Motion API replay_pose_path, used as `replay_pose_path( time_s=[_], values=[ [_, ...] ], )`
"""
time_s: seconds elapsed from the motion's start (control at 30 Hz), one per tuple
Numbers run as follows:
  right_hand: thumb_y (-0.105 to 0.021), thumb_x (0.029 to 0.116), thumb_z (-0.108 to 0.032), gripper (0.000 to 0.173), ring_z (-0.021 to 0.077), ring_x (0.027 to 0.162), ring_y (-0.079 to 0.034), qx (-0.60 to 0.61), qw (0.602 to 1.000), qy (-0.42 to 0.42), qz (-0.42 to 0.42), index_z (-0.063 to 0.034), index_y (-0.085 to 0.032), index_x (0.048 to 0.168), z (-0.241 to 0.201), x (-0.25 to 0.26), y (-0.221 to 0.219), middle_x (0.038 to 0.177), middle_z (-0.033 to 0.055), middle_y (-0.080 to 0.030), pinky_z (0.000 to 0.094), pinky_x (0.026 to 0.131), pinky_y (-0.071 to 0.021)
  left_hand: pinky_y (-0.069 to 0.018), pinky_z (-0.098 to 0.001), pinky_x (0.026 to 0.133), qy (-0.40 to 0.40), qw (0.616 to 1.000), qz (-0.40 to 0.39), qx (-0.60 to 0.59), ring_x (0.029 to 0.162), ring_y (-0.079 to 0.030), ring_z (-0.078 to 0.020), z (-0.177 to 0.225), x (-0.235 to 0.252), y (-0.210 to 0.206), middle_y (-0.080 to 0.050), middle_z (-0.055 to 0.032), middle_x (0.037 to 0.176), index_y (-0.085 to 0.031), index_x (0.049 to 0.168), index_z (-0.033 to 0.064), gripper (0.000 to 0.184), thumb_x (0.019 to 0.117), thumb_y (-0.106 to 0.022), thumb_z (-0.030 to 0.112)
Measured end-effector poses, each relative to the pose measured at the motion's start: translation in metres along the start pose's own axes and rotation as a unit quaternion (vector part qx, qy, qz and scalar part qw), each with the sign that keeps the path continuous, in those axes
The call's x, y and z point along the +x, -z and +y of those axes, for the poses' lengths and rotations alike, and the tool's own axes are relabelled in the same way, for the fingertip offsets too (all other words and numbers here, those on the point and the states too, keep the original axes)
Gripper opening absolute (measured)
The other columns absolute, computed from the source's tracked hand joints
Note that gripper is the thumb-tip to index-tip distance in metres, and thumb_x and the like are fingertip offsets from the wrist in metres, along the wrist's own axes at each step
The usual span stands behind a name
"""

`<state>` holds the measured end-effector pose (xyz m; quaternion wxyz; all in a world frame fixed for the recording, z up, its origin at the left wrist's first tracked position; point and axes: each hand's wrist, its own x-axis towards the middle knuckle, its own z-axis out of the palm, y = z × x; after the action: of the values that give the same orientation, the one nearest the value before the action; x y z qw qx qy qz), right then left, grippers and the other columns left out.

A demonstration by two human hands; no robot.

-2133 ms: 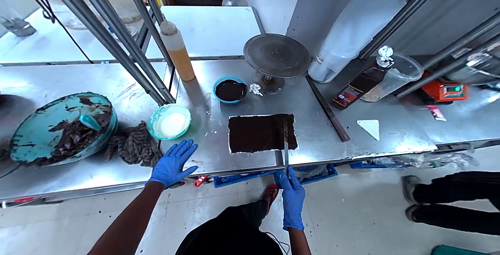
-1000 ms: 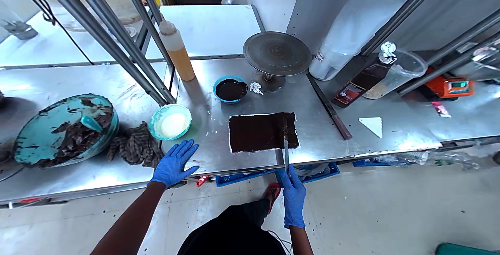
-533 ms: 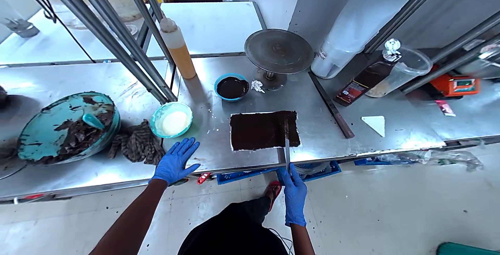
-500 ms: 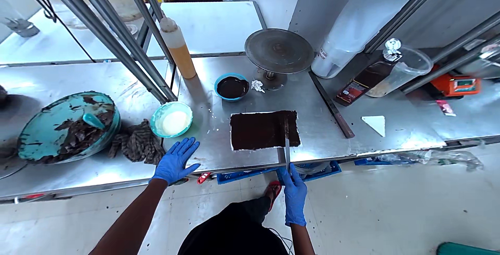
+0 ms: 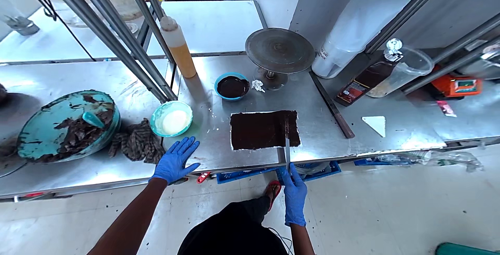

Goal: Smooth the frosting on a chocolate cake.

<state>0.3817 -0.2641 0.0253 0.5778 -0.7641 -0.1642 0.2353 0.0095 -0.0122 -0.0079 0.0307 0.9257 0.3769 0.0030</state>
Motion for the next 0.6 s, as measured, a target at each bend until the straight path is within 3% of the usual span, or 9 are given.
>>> replay_pose_path(
  time_s=[0.6],
  values=[
    [-0.066, 0.0973, -0.014, 0.042, 0.0211, 0.118, -0.068, 0.002, 1.0, 0.004, -0.004, 0.0001, -0.064, 0.137, -0.0006, 0.0006, -0.0014, 0.135, 0.0169, -0.067, 0.0383, 0.103, -0.0522, -0.0215, -0.0491, 0.126, 0.008, 1.0, -0.01, -0.003, 0.156, -0.025, -0.0224, 0.0005, 0.0002, 0.0019, -0.03, 0.0009, 0.168, -0.034, 0.161, 0.028, 0.088, 0.0896, -0.037, 0.08]
  ],
)
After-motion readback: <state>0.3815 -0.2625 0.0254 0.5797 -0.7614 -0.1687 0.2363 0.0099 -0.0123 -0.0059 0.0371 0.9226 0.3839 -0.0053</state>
